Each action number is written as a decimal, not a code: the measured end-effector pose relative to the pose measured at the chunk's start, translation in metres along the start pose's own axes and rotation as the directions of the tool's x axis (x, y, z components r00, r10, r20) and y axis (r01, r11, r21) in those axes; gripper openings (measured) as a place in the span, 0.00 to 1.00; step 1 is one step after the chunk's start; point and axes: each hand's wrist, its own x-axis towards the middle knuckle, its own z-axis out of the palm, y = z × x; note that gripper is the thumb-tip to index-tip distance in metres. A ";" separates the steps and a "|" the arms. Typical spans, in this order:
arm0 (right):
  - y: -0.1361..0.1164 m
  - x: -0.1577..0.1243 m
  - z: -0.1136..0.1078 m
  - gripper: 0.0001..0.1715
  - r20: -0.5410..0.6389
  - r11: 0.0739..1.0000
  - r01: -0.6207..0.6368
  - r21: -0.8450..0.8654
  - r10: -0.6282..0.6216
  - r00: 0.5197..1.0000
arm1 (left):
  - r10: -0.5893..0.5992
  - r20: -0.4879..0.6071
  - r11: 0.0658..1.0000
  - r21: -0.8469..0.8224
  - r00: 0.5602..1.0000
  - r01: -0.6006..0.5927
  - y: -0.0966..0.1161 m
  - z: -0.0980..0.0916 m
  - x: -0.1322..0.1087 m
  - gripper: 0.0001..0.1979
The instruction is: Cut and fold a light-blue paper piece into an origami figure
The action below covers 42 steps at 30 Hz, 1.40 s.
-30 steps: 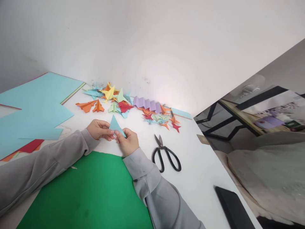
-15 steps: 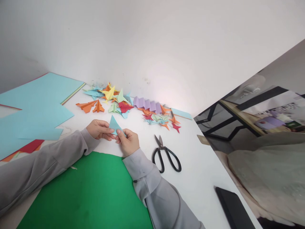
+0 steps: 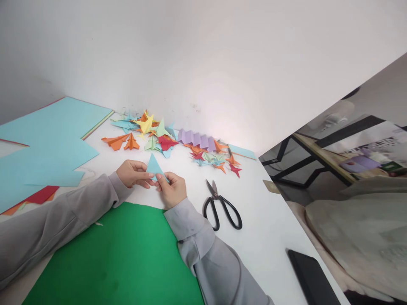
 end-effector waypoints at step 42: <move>-0.009 0.000 0.005 0.20 -0.038 0.984 -0.144 0.102 0.148 0.988 | 0.053 -0.087 0.998 0.033 0.995 -0.050 0.001 0.006 -0.003 0.15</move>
